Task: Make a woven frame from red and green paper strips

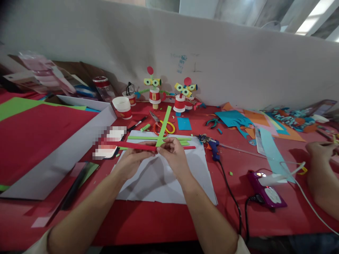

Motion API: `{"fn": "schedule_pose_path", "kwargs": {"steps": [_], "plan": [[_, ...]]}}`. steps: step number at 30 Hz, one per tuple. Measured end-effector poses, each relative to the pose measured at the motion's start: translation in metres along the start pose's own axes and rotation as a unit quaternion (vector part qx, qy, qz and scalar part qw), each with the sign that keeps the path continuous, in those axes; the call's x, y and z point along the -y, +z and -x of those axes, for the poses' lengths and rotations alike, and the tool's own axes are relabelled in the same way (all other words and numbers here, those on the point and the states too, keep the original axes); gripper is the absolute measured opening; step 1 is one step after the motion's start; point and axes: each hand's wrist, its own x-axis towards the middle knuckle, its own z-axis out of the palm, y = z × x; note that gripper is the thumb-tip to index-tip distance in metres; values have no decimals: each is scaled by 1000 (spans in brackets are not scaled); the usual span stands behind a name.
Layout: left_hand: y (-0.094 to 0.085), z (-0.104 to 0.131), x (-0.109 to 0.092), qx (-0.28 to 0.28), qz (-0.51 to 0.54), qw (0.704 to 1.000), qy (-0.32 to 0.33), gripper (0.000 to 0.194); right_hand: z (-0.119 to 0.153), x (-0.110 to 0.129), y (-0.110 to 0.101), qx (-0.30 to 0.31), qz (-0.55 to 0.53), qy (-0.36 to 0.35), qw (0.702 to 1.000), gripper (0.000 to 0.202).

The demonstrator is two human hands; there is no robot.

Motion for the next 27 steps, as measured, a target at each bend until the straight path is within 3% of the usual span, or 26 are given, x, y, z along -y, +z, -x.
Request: {"fn": "schedule_pose_path", "kwargs": {"steps": [6, 9, 13, 17, 21, 24, 27], "plan": [[7, -1, -2, -75, -49, 996, -11, 9, 2, -1, 4, -6, -7, 28, 1000, 29], [7, -2, -1, -79, -47, 995, -26, 9, 2, -1, 3, -10, 1, 33, 999, 26], [3, -3, 0, -85, -7, 995, -49, 10, -2, 1, -4, -65, 41, 10, 997, 17], [0, -6, 1, -106, 42, 990, -86, 11, -3, 4, -7, -58, 54, 8, 997, 20], [0, -8, 1, -128, 72, 983, -111, 11, -1, 4, -4, -38, 72, -9, 997, 36], [1, -8, 2, -134, 78, 982, -108, 11, -2, 1, -4, -64, 92, -23, 993, 46], [2, -8, 3, -133, 79, 983, -102, 12, -3, -1, -5, -80, 89, -24, 992, 41]]}}
